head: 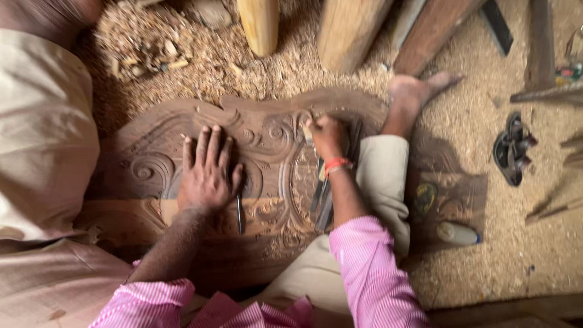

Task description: The person carves intricate floral and scroll patterns into a large wooden panel using a chisel and a wooden mallet. They periodically switch to a sanding block to smooth the carved surfaces and remove wood shavings.

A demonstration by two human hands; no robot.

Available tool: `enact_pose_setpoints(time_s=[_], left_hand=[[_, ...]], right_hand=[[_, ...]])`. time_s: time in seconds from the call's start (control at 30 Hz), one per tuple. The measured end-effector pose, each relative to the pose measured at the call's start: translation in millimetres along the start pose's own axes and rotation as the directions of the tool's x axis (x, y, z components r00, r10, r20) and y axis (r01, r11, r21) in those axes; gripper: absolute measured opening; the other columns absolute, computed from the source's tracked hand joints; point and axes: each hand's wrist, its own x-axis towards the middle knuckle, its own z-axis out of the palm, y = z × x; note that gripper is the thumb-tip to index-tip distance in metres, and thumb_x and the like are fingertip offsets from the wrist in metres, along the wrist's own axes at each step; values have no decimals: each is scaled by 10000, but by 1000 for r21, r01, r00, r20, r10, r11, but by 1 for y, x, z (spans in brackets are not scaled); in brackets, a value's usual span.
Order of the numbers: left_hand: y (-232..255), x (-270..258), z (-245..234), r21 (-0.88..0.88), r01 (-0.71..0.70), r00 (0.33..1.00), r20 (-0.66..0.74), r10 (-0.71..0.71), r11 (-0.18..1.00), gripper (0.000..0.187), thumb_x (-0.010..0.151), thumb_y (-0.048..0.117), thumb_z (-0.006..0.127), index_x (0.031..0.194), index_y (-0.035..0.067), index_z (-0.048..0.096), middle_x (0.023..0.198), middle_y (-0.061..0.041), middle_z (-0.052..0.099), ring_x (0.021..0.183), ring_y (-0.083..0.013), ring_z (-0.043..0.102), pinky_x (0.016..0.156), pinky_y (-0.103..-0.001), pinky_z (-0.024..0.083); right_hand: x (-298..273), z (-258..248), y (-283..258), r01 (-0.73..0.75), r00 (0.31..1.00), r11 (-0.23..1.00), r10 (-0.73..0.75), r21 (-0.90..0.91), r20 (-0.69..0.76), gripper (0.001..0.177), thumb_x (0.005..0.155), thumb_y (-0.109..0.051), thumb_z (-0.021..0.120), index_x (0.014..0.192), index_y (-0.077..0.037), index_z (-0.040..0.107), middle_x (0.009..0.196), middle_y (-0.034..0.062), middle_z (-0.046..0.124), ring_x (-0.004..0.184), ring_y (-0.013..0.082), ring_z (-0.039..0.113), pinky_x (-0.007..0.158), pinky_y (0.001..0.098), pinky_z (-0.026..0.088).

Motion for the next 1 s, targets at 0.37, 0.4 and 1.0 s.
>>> enact_pose_setpoints(time_s=[0.37, 0.4, 1.0], left_hand=[[1, -3, -3, 19, -2, 1000, 15, 2, 1000, 686, 1034, 531, 269, 1581, 122, 332, 1687, -144, 209, 1568, -293, 134, 1254, -549, 70], [1, -2, -2, 0, -2, 1000, 7, 2, 1000, 684, 1029, 528, 278, 1575, 120, 338, 1680, -145, 213, 1564, -295, 133, 1252, -549, 69], [48, -56, -37, 24, 296, 867, 414, -279, 955, 679, 977, 676, 519, 1251, 67, 642, 1193, -134, 660, 998, -218, 668, 841, -397, 610]], right_hand=[[-87, -9, -31, -178, 983, 955, 182, 236, 5, 334, 961, -354, 684, 876, -32, 696, 771, 148, 704, 678, 261, 653, 617, 409, 518], [-95, -12, -33, -227, 972, 908, 234, 352, 24, 356, 966, -361, 696, 862, -21, 686, 741, 134, 691, 662, 217, 619, 608, 392, 510], [-170, -60, -76, -167, 870, 915, -39, 367, 492, 388, 968, -458, 660, 977, -89, 781, 813, 105, 763, 698, 154, 708, 666, 312, 530]])
